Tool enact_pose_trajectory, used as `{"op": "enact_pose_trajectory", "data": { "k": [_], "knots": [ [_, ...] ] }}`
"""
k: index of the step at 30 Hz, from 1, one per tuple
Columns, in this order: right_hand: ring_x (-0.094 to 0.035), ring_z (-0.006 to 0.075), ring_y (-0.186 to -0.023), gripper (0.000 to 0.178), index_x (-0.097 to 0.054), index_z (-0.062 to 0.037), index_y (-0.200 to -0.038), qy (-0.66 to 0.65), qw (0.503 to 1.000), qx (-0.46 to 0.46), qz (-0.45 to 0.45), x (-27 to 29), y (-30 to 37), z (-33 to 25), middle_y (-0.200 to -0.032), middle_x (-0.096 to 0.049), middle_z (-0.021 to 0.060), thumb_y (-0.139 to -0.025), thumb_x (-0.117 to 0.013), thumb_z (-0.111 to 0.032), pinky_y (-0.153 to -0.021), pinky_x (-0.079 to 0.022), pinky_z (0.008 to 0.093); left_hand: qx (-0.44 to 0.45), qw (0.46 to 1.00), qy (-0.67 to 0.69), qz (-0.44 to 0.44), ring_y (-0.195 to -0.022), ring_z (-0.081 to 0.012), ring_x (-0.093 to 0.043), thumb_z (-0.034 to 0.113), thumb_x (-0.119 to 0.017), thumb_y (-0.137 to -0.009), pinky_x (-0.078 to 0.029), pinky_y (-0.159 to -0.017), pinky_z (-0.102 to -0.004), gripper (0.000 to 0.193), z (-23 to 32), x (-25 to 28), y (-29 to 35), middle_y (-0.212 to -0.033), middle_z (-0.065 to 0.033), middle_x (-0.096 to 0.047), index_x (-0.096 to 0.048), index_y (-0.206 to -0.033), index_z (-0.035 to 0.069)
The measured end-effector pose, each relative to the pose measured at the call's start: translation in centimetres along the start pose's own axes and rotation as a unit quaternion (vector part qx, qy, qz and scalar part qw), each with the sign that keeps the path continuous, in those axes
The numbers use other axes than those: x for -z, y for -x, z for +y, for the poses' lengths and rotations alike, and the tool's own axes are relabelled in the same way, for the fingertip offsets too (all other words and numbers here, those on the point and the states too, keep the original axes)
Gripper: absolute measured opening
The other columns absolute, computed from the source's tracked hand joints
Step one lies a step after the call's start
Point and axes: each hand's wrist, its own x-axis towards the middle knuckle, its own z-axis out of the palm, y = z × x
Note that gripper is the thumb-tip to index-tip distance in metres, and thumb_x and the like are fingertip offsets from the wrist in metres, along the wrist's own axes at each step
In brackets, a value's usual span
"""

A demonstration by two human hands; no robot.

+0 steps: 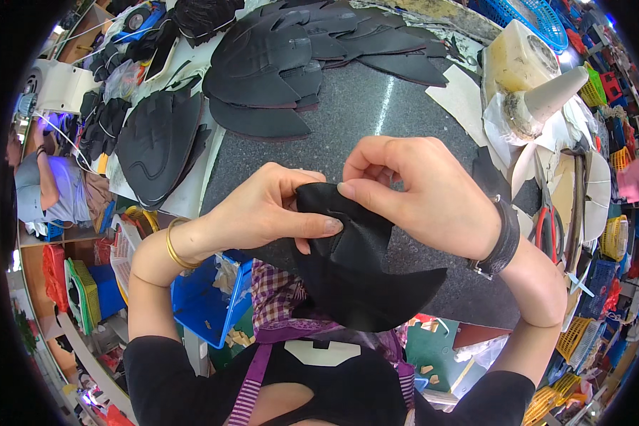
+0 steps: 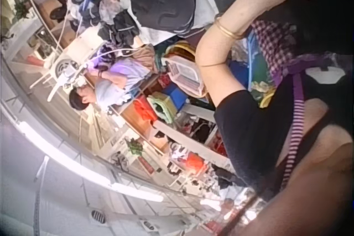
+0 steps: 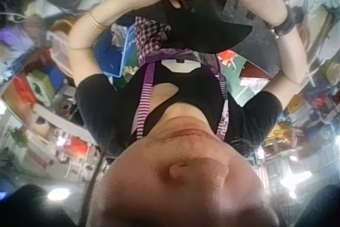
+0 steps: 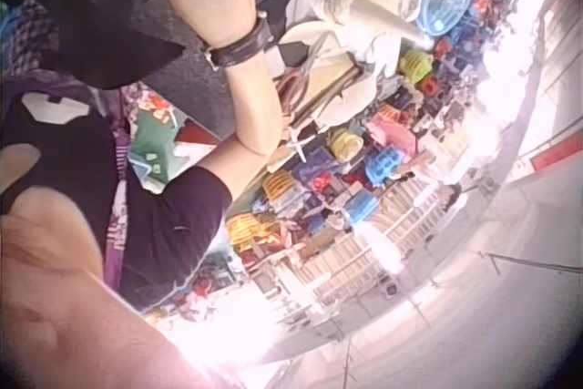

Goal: The person attaches small strips to shoe upper pieces one at a time by hand, fitting and pressing each strip onto a shoe piece.

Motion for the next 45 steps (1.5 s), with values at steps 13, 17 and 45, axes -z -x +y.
{"op": "enact_pose_trajectory", "data": {
  "k": [13,17,45],
  "knots": [
    [-0.058,0.0203,-0.065,0.018,-0.061,0.0018,-0.082,-0.015,1.0,0.017,-0.011,0.4,0.4,0.6,-0.075,-0.06,0.0118,-0.079,-0.063,-0.016,-0.06,-0.046,0.0312,-0.005,0.999,-0.041,0.005,-0.065,-0.0062,-0.059,0.009,-0.069,-0.082,-0.051,-0.057,-0.0197,0.017,0.5,-0.7,0.5,-0.075,0.0004,-0.056,-0.06,-0.091,-0.002],
    [-0.057,0.017,-0.06,0.02,-0.061,0.0031,-0.081,-0.046,0.995,-0.072,-0.052,0.9,0.1,0.0,-0.069,-0.061,0.0119,-0.079,-0.064,-0.017,-0.057,-0.046,0.0304,-0.007,1.0,-0.03,0.0,-0.066,-0.006,-0.058,0.009,-0.069,-0.082,-0.051,-0.057,-0.0197,0.018,-0.1,-0.6,0.1,-0.075,0.0009,-0.056,-0.06,-0.091,-0.003],
    [-0.054,0.0095,-0.056,0.018,-0.061,0.0043,-0.075,-0.074,0.993,-0.074,-0.059,1.2,0.0,0.2,-0.062,-0.061,0.0079,-0.077,-0.066,-0.013,-0.054,-0.045,0.0255,0.012,0.999,-0.032,-0.032,-0.068,-0.0065,-0.058,0.014,-0.067,-0.084,-0.051,-0.059,-0.0203,0.02,0.0,-0.8,-0.2,-0.079,-0.0019,-0.061,-0.062,-0.094,-0.002]
  ]
}}
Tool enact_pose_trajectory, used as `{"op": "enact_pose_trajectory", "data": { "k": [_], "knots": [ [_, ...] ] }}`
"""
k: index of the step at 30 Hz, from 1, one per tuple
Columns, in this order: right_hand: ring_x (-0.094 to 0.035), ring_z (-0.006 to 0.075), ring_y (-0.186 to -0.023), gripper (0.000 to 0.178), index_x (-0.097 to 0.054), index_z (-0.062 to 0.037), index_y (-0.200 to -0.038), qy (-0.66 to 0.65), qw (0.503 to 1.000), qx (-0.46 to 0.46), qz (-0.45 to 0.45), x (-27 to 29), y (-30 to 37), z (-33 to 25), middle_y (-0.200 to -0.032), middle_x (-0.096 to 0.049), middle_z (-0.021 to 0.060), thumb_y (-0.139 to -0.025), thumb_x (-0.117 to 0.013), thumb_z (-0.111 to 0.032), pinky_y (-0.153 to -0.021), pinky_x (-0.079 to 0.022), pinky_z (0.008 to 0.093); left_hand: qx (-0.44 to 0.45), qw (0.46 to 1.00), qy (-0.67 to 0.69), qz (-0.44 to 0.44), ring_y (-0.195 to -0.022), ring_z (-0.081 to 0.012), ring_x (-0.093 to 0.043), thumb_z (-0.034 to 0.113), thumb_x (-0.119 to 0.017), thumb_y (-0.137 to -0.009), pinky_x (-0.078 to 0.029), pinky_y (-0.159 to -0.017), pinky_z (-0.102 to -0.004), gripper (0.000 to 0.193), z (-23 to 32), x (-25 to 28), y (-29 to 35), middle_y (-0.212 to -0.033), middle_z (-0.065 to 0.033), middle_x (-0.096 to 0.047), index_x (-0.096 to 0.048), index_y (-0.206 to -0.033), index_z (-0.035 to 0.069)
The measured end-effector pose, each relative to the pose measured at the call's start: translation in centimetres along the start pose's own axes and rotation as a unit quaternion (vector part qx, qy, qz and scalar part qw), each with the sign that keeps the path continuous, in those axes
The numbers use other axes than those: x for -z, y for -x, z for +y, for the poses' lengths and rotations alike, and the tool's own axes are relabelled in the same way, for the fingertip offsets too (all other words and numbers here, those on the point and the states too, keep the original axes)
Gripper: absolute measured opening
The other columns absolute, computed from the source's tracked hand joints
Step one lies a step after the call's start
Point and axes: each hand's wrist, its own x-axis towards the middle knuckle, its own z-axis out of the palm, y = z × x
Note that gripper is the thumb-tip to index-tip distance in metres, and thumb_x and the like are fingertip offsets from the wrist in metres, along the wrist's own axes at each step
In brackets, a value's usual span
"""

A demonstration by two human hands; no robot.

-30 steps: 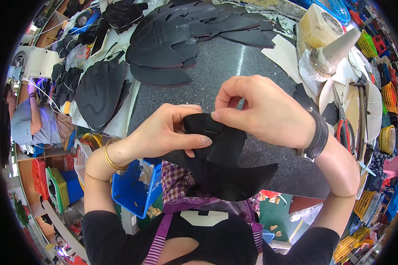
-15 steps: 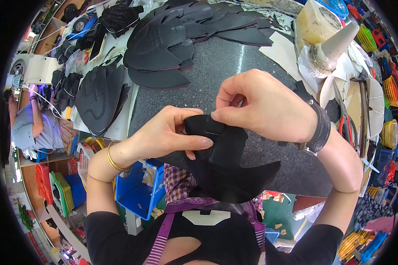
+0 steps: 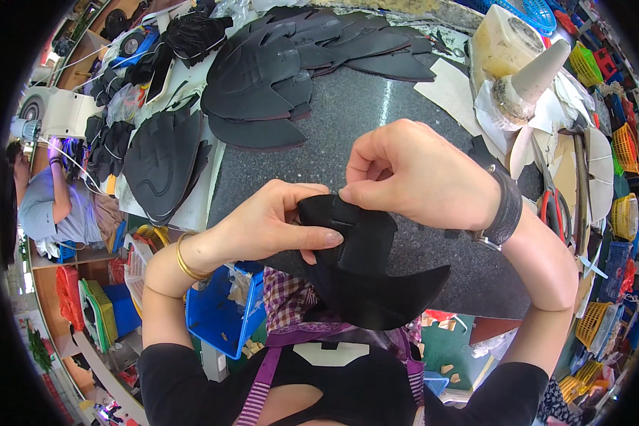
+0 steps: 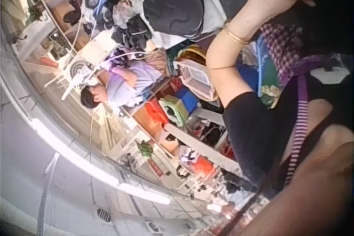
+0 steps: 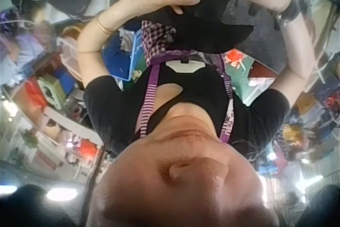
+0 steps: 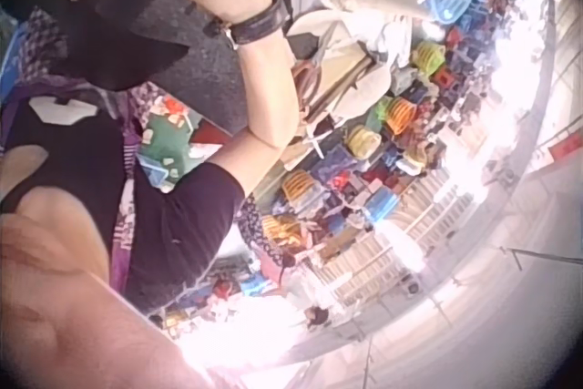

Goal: The person attaches small strips to shoe upper pieces one at a time by hand, fitting and pressing each strip onto a shoe piece.

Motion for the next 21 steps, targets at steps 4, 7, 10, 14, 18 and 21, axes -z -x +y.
{"op": "enact_pose_trajectory", "data": {
  "k": [4,7,10,14,18,21],
  "knots": [
    [-0.054,0.0087,-0.057,0.017,-0.06,0.0036,-0.078,-0.011,1.0,-0.021,0.001,-0.1,0.1,0.3,-0.062,-0.061,0.0071,-0.077,-0.067,-0.012,-0.053,-0.044,0.0252,0.015,1.0,0.01,0.0,-0.069,-0.0059,-0.058,0.01,-0.068,-0.083,-0.051,-0.058,-0.0197,0.016,0.4,-0.1,-0.1,-0.077,0.0001,-0.059,-0.062,-0.092,-0.002],
    [-0.054,0.0094,-0.057,0.021,-0.057,0.0019,-0.09,-0.041,0.999,-0.003,0.003,-0.2,0.1,0.6,-0.062,-0.06,0.0064,-0.077,-0.067,-0.011,-0.054,-0.044,0.0256,0.001,1.0,0.002,0.008,-0.069,-0.0059,-0.058,0.011,-0.068,-0.083,-0.051,-0.058,-0.0199,0.016,0.0,0.0,-0.1,-0.077,0.0,-0.059,-0.061,-0.09,-0.001],
    [-0.055,0.0127,-0.057,0.03,-0.051,-0.0014,-0.102,-0.017,0.998,0.056,0.013,-1.2,0.5,0.9,-0.064,-0.059,0.0067,-0.077,-0.067,-0.009,-0.056,-0.045,0.027,-0.015,0.999,-0.02,0.035,-0.068,-0.0067,-0.059,0.012,-0.068,-0.084,-0.051,-0.059,-0.0202,0.016,0.1,0.0,0.1,-0.078,-0.0012,-0.061,-0.06,-0.089,-0.001],
    [-0.059,0.0191,-0.063,0.039,-0.047,-0.0055,-0.109,0.051,0.991,0.113,0.05,-2.2,0.7,0.7,-0.07,-0.06,0.0096,-0.076,-0.068,-0.009,-0.061,-0.046,0.0293,-0.112,0.989,-0.048,0.085,-0.066,-0.0071,-0.059,0.011,-0.068,-0.083,-0.05,-0.056,-0.0211,0.018,-0.9,0.0,0.5,-0.078,-0.0027,-0.062,-0.059,-0.093,-0.001],
    [-0.063,0.0213,-0.08,0.053,-0.046,-0.0076,-0.119,0.041,0.986,0.128,0.104,-2.0,0.2,1.6,-0.087,-0.063,0.0114,-0.075,-0.073,-0.016,-0.073,-0.048,0.03,-0.185,0.903,-0.315,0.224,-0.062,-0.0069,-0.058,0.009,-0.07,-0.078,-0.046,-0.051,-0.0224,0.031,0.1,1.6,2.3,-0.079,-0.0049,-0.062,-0.058,-0.106,0.003],
    [-0.061,0.0162,-0.091,0.052,-0.046,-0.0072,-0.124,0.039,0.987,0.092,0.128,-0.2,1.1,4.1,-0.104,-0.062,0.0089,-0.079,-0.07,-0.016,-0.079,-0.048,0.0284,-0.074,0.844,-0.355,0.396,-0.056,-0.0061,-0.051,0.012,-0.07,-0.074,-0.041,-0.045,-0.0217,0.047,3.2,7.5,6.6,-0.072,-0.0003,-0.056,-0.056,-0.119,0.009]
  ]
}}
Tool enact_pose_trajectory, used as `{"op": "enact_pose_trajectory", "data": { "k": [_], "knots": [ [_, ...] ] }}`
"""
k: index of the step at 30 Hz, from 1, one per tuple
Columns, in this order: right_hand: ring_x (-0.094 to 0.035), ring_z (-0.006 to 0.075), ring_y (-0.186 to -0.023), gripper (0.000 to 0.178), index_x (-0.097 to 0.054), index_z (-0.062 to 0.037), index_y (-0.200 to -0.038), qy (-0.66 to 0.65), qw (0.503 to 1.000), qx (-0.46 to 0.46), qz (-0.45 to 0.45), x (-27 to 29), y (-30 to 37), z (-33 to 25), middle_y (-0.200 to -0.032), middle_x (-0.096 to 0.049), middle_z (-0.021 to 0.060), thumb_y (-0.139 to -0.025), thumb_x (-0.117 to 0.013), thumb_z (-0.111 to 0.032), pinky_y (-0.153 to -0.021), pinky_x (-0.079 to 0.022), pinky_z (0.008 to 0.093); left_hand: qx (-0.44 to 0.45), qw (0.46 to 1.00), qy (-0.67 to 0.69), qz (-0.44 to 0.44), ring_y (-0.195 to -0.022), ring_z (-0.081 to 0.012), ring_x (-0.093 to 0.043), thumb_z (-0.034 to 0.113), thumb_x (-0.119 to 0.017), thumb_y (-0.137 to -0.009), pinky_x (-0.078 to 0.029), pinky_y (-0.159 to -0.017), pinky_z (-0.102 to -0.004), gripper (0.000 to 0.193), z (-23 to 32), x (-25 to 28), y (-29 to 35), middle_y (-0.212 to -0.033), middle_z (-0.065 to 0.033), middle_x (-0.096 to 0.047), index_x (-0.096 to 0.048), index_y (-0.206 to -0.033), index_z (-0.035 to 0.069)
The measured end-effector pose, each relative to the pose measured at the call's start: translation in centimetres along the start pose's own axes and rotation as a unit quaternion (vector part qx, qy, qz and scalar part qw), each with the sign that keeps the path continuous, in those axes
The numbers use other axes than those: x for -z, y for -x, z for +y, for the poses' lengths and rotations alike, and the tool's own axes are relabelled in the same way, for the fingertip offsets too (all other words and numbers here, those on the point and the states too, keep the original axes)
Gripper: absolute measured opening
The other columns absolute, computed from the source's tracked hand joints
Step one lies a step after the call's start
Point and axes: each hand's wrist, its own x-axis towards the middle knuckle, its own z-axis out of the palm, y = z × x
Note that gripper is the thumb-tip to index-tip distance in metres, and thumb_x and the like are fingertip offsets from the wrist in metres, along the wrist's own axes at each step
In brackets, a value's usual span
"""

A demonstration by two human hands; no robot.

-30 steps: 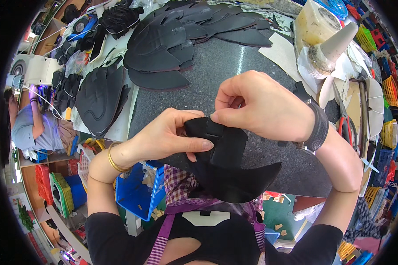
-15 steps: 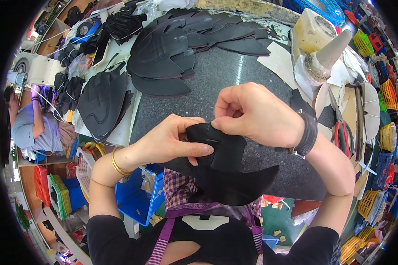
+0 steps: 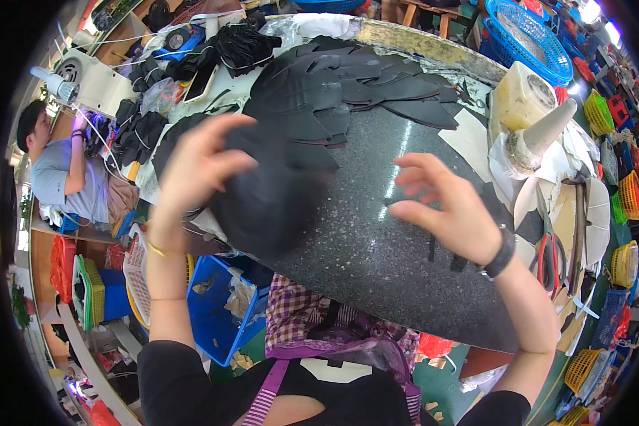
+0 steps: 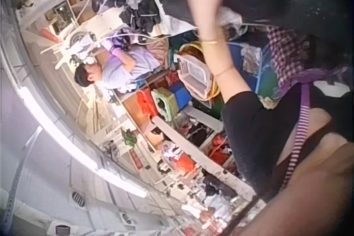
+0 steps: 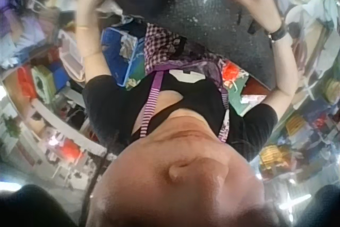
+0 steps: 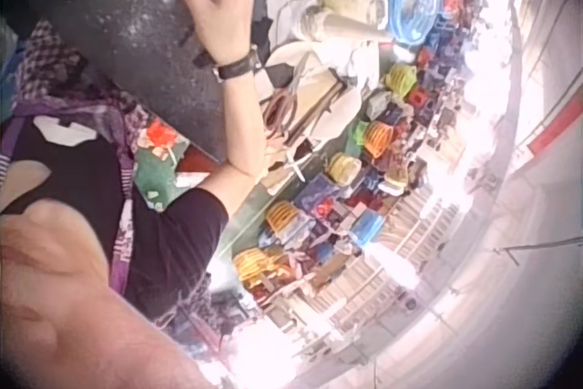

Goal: The person attaches small strips to shoe upper pieces one at a time by hand, fitting and pressing each strip onto a shoe piece.

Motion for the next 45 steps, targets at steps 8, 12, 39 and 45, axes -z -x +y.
{"op": "enact_pose_trajectory", "data": {
  "k": [8,12,39,45],
  "knots": [
    [-0.058,0.008,-0.086,0.027,-0.054,-0.0022,-0.11,-0.142,0.983,-0.118,-0.014,0.5,0.7,1.8,-0.092,-0.063,0.0041,-0.086,-0.062,-0.01,-0.078,-0.047,0.0229,-0.146,0.892,-0.381,0.193,-0.104,-0.0312,-0.055,0.013,-0.069,-0.073,-0.045,-0.087,-0.0383,0.033,-10.5,3.6,-5.9,-0.105,-0.0115,-0.061,-0.061,-0.104,0.007],
    [-0.057,0.008,-0.073,0.012,-0.06,-0.0002,-0.091,-0.002,1.0,-0.029,-0.002,1.5,-0.3,2.3,-0.077,-0.062,0.0025,-0.083,-0.062,-0.009,-0.069,-0.047,0.0243,-0.406,0.866,-0.266,0.117,-0.105,-0.0299,-0.057,0.013,-0.064,-0.08,-0.046,-0.087,-0.0366,0.034,-6.5,-4.5,-14.9,-0.111,-0.0134,-0.061,-0.057,-0.112,0.004],
    [-0.06,0.0112,-0.055,0.012,-0.062,-0.0028,-0.095,-0.022,0.997,-0.031,-0.069,2.0,2.1,2.2,-0.068,-0.063,0.0067,-0.084,-0.059,-0.004,-0.049,-0.046,0.0245,0.138,0.864,0.341,-0.343,-0.087,-0.0121,-0.06,0.014,-0.052,-0.093,-0.059,-0.067,-0.0278,0.022,1.1,-14.1,-2.0,-0.096,-0.0067,-0.059,-0.05,-0.109,-0.002],
    [-0.064,0.0161,-0.058,0.013,-0.061,0.0001,-0.092,-0.013,0.996,-0.022,-0.09,0.3,-1.1,1.3,-0.068,-0.064,0.0103,-0.079,-0.059,0.001,-0.054,-0.05,0.0266,0.126,0.855,0.371,-0.341,-0.087,-0.0103,-0.059,0.014,-0.047,-0.096,-0.058,-0.069,-0.0283,0.021,1.4,-13.6,-1.3,-0.096,-0.0063,-0.059,-0.047,-0.11,-0.001]
  ]
}}
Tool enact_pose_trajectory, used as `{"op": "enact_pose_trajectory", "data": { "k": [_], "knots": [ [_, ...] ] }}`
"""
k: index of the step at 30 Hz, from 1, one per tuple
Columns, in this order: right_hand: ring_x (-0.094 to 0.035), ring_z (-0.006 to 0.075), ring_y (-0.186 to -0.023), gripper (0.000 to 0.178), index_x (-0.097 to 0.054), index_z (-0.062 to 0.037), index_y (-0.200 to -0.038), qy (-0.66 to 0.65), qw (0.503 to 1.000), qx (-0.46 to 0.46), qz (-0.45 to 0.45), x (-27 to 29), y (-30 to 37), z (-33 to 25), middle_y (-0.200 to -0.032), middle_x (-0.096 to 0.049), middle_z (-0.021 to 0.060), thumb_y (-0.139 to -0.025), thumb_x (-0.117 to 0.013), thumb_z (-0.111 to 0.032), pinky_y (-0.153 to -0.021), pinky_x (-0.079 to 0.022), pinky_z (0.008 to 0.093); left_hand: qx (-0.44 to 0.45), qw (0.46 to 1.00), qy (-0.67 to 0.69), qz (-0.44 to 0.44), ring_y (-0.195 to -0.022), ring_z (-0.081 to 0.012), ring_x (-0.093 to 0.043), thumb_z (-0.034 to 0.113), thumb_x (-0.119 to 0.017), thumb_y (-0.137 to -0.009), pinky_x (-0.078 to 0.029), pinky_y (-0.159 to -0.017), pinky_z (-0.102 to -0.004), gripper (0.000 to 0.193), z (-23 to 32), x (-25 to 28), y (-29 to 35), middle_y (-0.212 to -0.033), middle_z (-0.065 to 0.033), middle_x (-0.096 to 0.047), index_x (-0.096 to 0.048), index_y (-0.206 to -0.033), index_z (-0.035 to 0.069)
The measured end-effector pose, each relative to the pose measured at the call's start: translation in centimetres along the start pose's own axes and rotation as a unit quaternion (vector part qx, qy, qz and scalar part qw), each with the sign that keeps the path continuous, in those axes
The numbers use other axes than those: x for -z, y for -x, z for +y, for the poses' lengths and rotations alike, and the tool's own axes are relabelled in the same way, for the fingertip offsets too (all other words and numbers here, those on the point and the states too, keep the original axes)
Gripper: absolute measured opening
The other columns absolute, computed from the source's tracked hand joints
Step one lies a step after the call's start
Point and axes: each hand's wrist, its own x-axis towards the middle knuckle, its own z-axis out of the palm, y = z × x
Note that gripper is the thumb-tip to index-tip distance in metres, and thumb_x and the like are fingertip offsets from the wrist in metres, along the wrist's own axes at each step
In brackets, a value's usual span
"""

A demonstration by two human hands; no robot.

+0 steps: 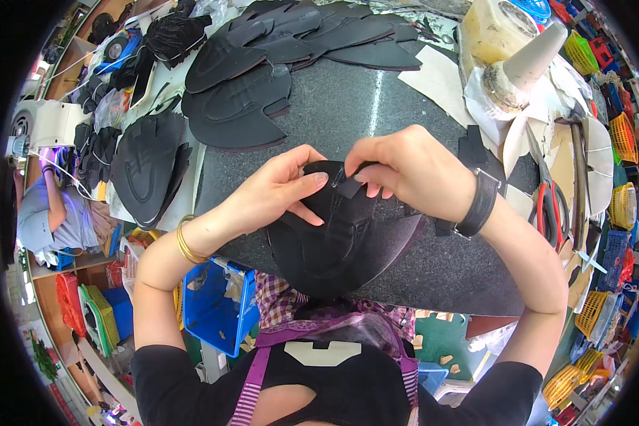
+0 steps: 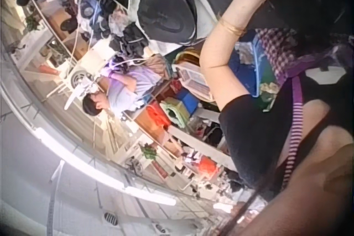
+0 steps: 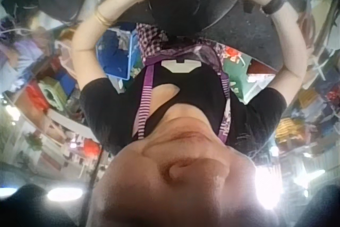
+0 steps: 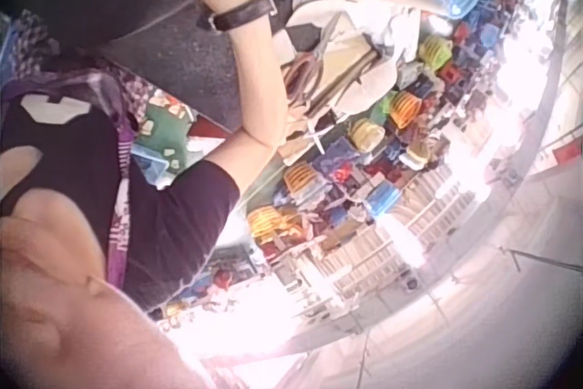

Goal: The person attaches small strips to shoe upper pieces one at a time by hand, fitting and pressing each strip onto a shoe piece.

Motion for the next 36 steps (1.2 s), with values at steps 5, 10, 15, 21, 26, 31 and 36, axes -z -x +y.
{"op": "enact_pose_trajectory", "data": {
  "k": [5,10,15,21,26,31,36],
  "knots": [
    [-0.064,0.0191,-0.058,0.011,-0.062,0.001,-0.085,0.035,0.999,0.004,-0.039,-0.1,-1.6,-1.0,-0.066,-0.063,0.0125,-0.074,-0.063,0.0,-0.054,-0.05,0.0291,-0.031,0.999,-0.011,-0.014,-0.085,-0.0088,-0.058,0.016,-0.047,-0.096,-0.058,-0.069,-0.028,0.02,-0.3,0.1,0.6,-0.095,-0.0049,-0.057,-0.046,-0.108,-0.001],
    [-0.063,0.0281,-0.066,0.016,-0.062,-0.0018,-0.081,0.128,0.987,0.074,-0.064,-0.4,-2.1,-0.9,-0.069,-0.062,0.0141,-0.069,-0.071,-0.008,-0.061,-0.048,0.0364,-0.05,0.998,-0.024,-0.02,-0.078,-0.0051,-0.054,0.013,-0.049,-0.096,-0.058,-0.069,-0.0269,0.017,-0.3,-0.2,1.2,-0.087,-0.001,-0.051,-0.046,-0.106,0.0],
    [-0.064,0.0218,-0.066,0.012,-0.061,-0.0018,-0.079,0.01,0.987,-0.096,-0.129,-0.4,-1.9,-2.6,-0.073,-0.064,0.0101,-0.072,-0.069,-0.007,-0.06,-0.049,0.0333,-0.073,0.996,-0.039,0.031,-0.075,-0.0139,-0.063,0.009,-0.052,-0.092,-0.056,-0.06,-0.0258,0.016,-0.3,-1.0,1.8,-0.084,-0.008,-0.059,-0.048,-0.104,-0.001],
    [-0.064,0.0295,-0.068,0.015,-0.061,-0.0015,-0.083,0.186,0.972,0.144,-0.017,-2.7,-1.7,-0.8,-0.075,-0.064,0.0146,-0.071,-0.061,-0.01,-0.061,-0.051,0.038,-0.079,0.994,-0.025,0.071,-0.064,-0.0072,-0.055,0.004,-0.052,-0.091,-0.058,-0.058,-0.0249,0.01,-0.5,-1.1,2.5,-0.078,-0.0038,-0.054,-0.05,-0.098,-0.002],
    [-0.061,0.0226,-0.068,0.015,-0.052,-0.0038,-0.086,0.345,0.905,0.209,0.134,-4.7,-0.1,-2.0,-0.076,-0.054,0.0077,-0.075,-0.058,-0.012,-0.057,-0.051,0.0328,-0.143,0.977,-0.095,0.124,-0.053,-0.0041,-0.048,0.011,-0.05,-0.094,-0.057,-0.054,-0.0253,0.012,0.6,-2.9,3.7,-0.064,0.0006,-0.045,-0.05,-0.096,-0.001],
    [-0.055,0.0154,-0.066,0.016,-0.053,-0.0034,-0.082,0.419,0.835,0.295,0.201,-4.7,1.5,-2.8,-0.076,-0.049,0.0036,-0.07,-0.057,-0.013,-0.056,-0.049,0.0264,0.032,0.938,0.323,-0.117,-0.073,-0.0179,-0.067,0.03,-0.037,-0.1,-0.061,-0.061,-0.0313,0.037,-0.4,1.1,1.9,-0.087,-0.0111,-0.063,-0.051,-0.108,-0.004],
    [-0.056,0.0152,-0.075,0.024,-0.058,-0.0033,-0.087,0.458,0.797,0.338,0.201,-5.2,1.9,-3.6,-0.087,-0.054,0.0038,-0.066,-0.06,-0.015,-0.06,-0.047,0.0246,0.078,0.955,0.242,-0.155,-0.088,-0.0179,-0.066,0.016,-0.044,-0.097,-0.06,-0.073,-0.034,0.026,-0.1,1.8,1.9,-0.104,-0.0109,-0.061,-0.051,-0.114,-0.004]
  ]
}}
